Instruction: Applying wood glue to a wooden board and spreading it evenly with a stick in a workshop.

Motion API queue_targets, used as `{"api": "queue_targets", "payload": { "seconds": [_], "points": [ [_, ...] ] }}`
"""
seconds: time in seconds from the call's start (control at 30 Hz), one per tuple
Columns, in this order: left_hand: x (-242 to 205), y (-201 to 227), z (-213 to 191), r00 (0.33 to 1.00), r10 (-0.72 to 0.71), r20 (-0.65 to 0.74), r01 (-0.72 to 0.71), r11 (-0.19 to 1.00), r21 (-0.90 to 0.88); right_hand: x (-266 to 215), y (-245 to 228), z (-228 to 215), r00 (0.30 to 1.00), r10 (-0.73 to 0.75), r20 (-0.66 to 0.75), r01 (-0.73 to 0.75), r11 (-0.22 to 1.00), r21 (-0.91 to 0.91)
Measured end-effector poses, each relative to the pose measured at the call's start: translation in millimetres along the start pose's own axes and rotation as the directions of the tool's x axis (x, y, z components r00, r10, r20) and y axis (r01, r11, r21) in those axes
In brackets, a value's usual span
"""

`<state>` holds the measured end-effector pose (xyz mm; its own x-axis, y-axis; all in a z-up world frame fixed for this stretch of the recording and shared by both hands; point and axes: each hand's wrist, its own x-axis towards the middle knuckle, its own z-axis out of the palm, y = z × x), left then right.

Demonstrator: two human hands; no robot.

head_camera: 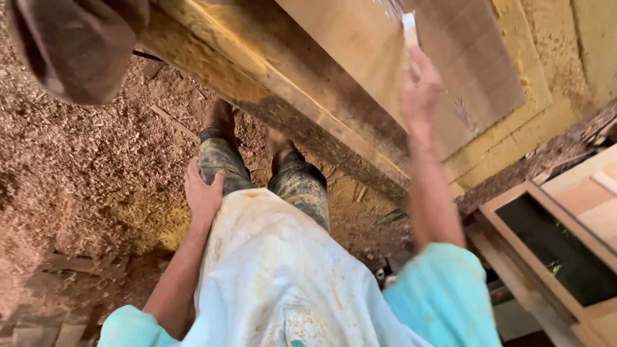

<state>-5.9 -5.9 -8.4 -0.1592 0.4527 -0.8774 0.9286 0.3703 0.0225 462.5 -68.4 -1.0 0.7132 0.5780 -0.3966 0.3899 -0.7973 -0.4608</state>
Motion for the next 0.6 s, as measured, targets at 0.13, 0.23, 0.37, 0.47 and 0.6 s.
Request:
{"api": "queue_targets", "payload": {
  "seconds": [0.13,0.23,0.37,0.47,0.6],
  "points": [
    [24,-26,18,0.979,0.152,-0.140,-0.154,0.988,-0.010,-23,58,43,0.961,-0.101,-0.259,0.147,0.975,0.166],
    [17,-48,22,0.947,0.247,-0.205,-0.255,0.967,-0.011,-30,72,26,0.935,-0.124,-0.332,0.148,0.988,0.047],
    [30,-42,23,0.942,0.255,-0.220,-0.256,0.966,0.023,43,31,-4,0.889,-0.440,-0.123,0.408,0.886,-0.221],
    [32,-48,28,0.958,0.199,-0.206,-0.196,0.980,0.032,58,74,-18,0.919,-0.393,0.025,0.370,0.840,-0.397],
    [32,-51,23,0.961,0.199,-0.193,-0.200,0.980,0.013,11,137,-42,0.972,-0.218,0.090,0.235,0.875,-0.424]
  ]
}}
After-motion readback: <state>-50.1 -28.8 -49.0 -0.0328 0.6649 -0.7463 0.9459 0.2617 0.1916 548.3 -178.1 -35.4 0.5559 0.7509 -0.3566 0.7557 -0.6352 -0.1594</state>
